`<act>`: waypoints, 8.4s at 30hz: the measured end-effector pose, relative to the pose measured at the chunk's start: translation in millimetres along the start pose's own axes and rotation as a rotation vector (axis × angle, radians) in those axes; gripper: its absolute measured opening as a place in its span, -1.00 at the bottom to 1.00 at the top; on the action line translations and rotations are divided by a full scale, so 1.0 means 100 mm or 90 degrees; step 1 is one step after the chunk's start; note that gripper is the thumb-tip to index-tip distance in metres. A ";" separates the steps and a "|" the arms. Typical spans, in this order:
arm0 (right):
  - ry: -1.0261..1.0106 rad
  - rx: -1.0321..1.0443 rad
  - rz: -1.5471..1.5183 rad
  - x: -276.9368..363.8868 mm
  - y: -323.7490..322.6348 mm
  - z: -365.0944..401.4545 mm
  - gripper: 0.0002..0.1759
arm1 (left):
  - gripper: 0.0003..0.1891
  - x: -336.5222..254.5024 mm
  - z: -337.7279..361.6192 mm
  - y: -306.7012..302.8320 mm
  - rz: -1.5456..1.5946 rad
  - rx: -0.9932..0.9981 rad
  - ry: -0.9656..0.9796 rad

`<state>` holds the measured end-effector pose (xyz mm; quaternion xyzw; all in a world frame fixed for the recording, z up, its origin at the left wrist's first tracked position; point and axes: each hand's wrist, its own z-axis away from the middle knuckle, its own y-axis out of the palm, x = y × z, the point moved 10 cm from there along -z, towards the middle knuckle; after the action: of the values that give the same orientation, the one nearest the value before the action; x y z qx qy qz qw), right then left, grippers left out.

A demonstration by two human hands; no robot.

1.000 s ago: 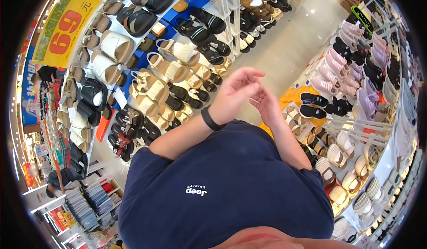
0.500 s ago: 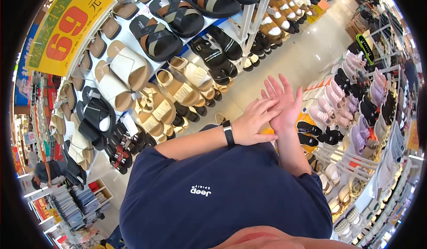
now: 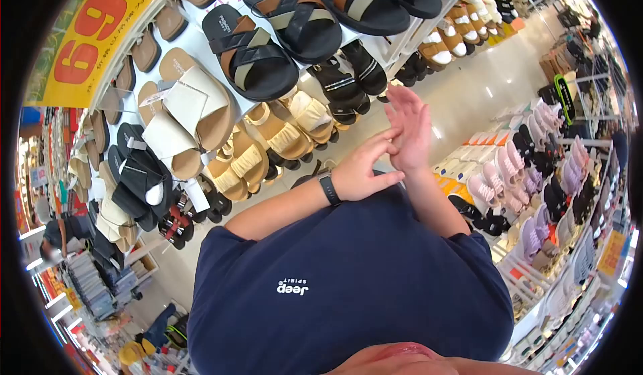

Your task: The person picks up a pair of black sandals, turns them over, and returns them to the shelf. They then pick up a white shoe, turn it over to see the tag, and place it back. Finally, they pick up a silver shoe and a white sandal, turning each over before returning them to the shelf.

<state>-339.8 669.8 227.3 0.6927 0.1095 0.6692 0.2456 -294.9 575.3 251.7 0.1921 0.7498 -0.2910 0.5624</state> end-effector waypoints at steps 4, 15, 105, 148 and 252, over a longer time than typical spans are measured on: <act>-0.065 0.101 0.044 -0.14 0.26 -0.20 -0.35 | -0.65 0.12 -0.03 -0.27 -0.003 -0.101 -0.036; -0.048 0.324 0.126 -0.13 0.35 -0.77 -0.54 | 0.02 0.56 -0.71 -0.12 0.075 -0.220 -0.141; 0.431 0.642 -0.440 1.01 -0.44 -1.64 -0.61 | -0.17 0.46 -1.37 1.35 1.225 -0.151 -0.291; 0.447 0.620 -0.437 0.95 -0.45 -1.62 -0.66 | -0.18 0.47 -1.37 1.35 1.240 -0.149 -0.261; 0.491 0.038 -0.787 0.14 -2.42 -1.81 -0.63 | -0.15 0.29 -1.43 1.72 1.261 -0.040 -0.344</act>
<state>-473.8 918.5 119.3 0.2257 0.5778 0.6012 0.5038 -302.5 797.5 214.1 0.6378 0.1103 0.2900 0.7049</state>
